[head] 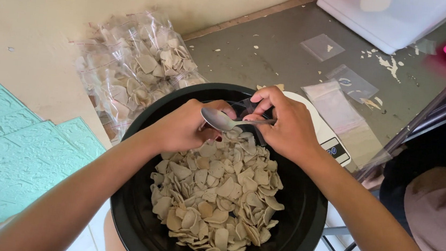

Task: Manually filling small plastic bags with dried food chips from a large bowl and weighing them on a digital scale.

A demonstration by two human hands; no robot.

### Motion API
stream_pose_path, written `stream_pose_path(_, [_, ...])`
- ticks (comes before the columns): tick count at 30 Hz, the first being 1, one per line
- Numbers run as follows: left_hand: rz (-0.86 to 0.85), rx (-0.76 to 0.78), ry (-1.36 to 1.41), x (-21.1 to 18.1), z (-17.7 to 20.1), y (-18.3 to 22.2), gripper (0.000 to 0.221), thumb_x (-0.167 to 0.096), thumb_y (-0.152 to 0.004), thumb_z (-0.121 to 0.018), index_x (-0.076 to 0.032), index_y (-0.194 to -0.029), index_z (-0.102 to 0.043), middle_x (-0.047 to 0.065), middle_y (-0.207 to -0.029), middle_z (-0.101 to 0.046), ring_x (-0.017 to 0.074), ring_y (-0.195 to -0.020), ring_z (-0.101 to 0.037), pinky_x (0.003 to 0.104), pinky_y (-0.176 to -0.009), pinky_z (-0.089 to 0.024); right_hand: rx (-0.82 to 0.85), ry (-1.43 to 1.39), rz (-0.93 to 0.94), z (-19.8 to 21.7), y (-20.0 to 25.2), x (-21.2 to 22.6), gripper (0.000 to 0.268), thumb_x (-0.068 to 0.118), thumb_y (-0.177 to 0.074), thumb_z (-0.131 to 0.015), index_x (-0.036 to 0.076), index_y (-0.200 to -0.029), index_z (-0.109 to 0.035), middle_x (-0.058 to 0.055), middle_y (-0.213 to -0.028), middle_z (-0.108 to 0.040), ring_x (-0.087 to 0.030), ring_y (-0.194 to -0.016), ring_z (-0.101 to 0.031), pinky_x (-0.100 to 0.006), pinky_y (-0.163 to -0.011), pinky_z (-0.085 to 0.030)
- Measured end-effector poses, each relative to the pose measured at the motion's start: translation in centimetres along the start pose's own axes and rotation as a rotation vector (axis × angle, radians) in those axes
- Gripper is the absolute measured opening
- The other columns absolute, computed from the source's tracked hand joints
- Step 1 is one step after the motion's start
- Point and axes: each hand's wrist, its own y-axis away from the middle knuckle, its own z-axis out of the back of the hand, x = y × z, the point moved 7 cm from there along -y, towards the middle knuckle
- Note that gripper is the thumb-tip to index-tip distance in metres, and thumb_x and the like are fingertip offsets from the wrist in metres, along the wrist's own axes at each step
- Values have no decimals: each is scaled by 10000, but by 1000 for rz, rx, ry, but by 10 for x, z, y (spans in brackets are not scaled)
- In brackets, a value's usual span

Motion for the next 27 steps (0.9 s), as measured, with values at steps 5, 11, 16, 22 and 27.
stream_pose_path(5, [-67,-9,-14,-7,3,3,328,68,-890,-627,-56,-1193,-600,219,-813,-746,402,-738,-736,457,-720,-567,-10,7,-10,-1,2,-4,293,186,-839,-822,181,-1069,-641,10,-808,-749,-222,-498,-600,-313,-550,-458])
stream_pose_path(11, [-76,-53,-67,1,6,1,290,-13,-834,-698,-95,-1112,-695,156,-908,-771,388,-866,-738,463,-810,-565,-33,-17,81,-2,0,3,164,157,-846,-843,162,-946,-714,-5,-790,-738,-210,-516,-592,-291,-561,-465])
stream_pose_path(16, [-98,-52,-45,-6,5,-2,285,7,-805,-668,-125,-1035,-771,111,-918,-786,367,-881,-749,427,-857,-565,4,-44,183,-7,2,15,95,106,-854,-836,139,-883,-752,-20,-767,-704,-211,-530,-585,-304,-561,-473])
stream_pose_path(22, [-34,-18,-62,4,3,-3,411,56,-709,-647,-40,-1090,-768,170,-982,-778,400,-974,-732,466,-909,-540,9,-44,220,-4,3,20,58,127,-900,-817,122,-906,-759,-46,-792,-695,-252,-603,-626,-332,-597,-491])
stream_pose_path(27, [20,-17,-18,-12,1,3,225,-67,-826,-711,5,-1032,-766,216,-927,-771,387,-884,-738,455,-826,-559,15,12,263,-1,4,23,48,130,-966,-741,85,-950,-744,-76,-868,-695,-324,-750,-682,-382,-681,-533])
